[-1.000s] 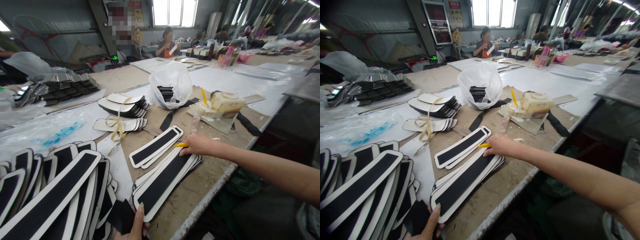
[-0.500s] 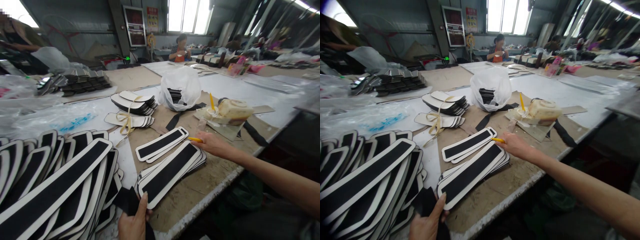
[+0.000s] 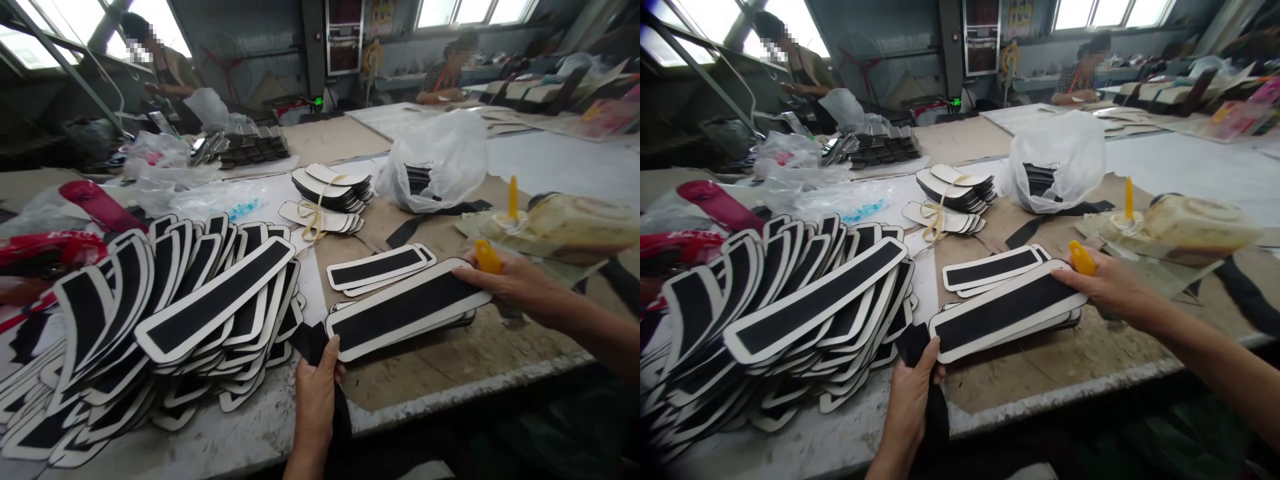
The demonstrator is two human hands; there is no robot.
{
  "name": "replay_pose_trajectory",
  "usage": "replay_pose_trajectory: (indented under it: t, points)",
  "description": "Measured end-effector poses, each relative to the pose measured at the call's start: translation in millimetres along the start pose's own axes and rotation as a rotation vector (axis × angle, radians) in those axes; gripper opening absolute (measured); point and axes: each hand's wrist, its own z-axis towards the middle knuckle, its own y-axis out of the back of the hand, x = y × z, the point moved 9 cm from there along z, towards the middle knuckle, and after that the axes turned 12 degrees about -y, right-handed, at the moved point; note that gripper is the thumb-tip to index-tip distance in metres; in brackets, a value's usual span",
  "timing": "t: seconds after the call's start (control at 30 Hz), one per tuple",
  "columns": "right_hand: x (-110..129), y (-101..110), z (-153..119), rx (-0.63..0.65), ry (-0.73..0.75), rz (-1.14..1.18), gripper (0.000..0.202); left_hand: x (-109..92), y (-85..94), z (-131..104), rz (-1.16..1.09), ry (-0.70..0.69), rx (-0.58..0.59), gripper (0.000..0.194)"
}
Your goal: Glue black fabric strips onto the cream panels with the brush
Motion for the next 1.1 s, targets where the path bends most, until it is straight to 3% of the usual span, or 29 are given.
replay_pose_trajectory:
  t: [0.17,0.43,0.6,0.67,0.8,0.93,1.1]
  points:
    - [5,5,-7,-0.004,-0.015,0.106,0.049,-8,2.5,-5,-0.055,0.002,-0.033,0.041]
    - [10,11,-27,-0.036,-0.009,0.167,0.044,-19,25.6,-14,-0.138,0.020,-0.176,0.048]
    - [18,7,-41,-0.029,0.062,0.155,0.041,-32,20.9,-21,-0.150,-0.011,-0.112,0.052]
    - [16,0,-45,0.021,0.043,0.193,0.040,-34,17.8,-24,-0.160,-0.008,-0.083,0.050]
    - [-5,-22,-53,0.210,-0.133,0.325,0.043,-33,13.6,-27,-0.199,0.016,-0.032,0.049]
    - [-22,-31,-63,0.285,-0.204,0.368,0.045,-32,13.8,-31,-0.213,0.035,-0.010,0.047]
    - [-33,-44,-76,0.417,-0.247,0.729,0.041,-12,11.5,-47,-0.343,0.318,-0.079,0.039]
